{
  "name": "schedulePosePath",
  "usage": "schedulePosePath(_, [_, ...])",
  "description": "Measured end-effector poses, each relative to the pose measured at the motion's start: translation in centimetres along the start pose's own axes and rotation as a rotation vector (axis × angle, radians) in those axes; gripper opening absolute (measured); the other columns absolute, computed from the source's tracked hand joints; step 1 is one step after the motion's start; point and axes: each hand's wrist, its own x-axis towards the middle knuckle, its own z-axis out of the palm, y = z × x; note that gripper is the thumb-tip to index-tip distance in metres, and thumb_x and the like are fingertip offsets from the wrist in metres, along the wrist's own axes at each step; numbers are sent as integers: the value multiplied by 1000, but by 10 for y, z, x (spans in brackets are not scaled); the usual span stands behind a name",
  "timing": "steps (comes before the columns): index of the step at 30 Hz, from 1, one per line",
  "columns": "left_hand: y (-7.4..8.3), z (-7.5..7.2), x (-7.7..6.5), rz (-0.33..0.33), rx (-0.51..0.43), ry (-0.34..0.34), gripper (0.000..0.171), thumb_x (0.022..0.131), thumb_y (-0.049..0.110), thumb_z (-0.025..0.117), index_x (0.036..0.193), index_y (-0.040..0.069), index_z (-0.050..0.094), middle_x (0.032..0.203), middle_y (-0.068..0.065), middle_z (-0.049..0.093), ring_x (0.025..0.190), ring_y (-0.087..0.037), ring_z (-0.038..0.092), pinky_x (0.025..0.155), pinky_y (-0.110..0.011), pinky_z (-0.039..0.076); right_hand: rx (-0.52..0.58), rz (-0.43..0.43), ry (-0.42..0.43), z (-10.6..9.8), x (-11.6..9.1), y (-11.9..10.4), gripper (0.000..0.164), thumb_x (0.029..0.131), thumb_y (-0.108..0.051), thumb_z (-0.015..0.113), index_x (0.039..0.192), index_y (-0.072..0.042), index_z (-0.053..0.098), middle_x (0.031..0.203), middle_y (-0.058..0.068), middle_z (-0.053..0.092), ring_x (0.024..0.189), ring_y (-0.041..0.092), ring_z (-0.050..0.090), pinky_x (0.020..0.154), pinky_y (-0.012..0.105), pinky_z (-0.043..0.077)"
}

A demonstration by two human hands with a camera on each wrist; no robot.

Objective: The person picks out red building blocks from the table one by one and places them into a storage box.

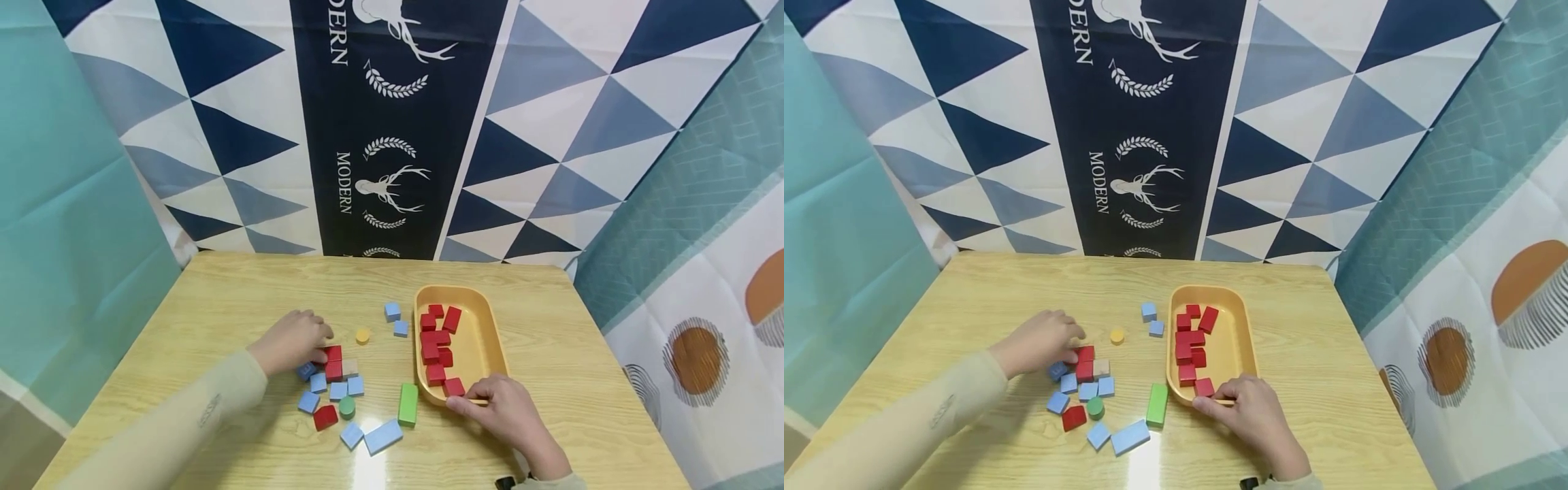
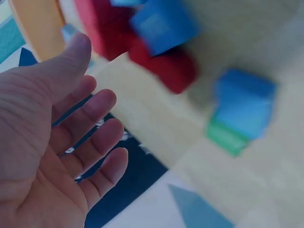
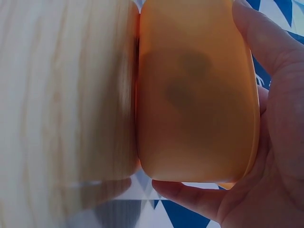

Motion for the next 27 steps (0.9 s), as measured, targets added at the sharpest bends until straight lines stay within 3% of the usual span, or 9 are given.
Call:
schedulePosePath(3, [-2, 6, -11, -16, -23, -35, 38, 76, 38, 85, 105, 15, 75, 91, 3, 69, 80, -15, 53, 78, -39, 50, 2, 17, -4, -1, -1, 1, 37, 75, -72, 67, 66, -37, 69, 63, -22, 57, 66, 4, 49, 63, 31, 46])
schedulePosePath(6, [0, 11, -13, -36, -23, -37, 38, 76, 35, 86, 105, 15, 75, 90, 4, 69, 79, -14, 51, 80, -39, 49, 13, 28, -6, 0, -1, 1, 37, 75, -72, 67, 66, -36, 70, 64, -21, 58, 66, 4, 49, 63, 32, 45])
schedulePosePath(14, [3, 27, -7, -48, 46, 5, 26, 81, 30, 82, 100, 14, 75, 87, 1, 68, 79, -16, 56, 81, -42, 50, 20, 21, 4, 3, -3, 0, 34, 75, -70, 69, 66, -37, 70, 64, -21, 57, 65, 4, 48, 61, 30, 45])
schedulePosePath(22, [7, 33, -3, -56, 6, 17, 24, 83, 23, 78, 105, 15, 72, 96, 0, 70, 89, -17, 60, 90, -46, 49, 18, 29, -3, -1, -2, -2, 36, 75, -72, 67, 65, -38, 70, 63, -22, 58, 65, 3, 50, 62, 31, 46])
schedulePosePath(27, [10, 34, -2, -71, -30, 4, 32, 80, 33, 82, 105, 15, 71, 94, 2, 69, 84, -14, 58, 90, -46, 48, 19, 23, -4, -2, -1, -2, 36, 75, -72, 67, 65, -37, 69, 63, -23, 58, 65, 2, 50, 62, 31, 46])
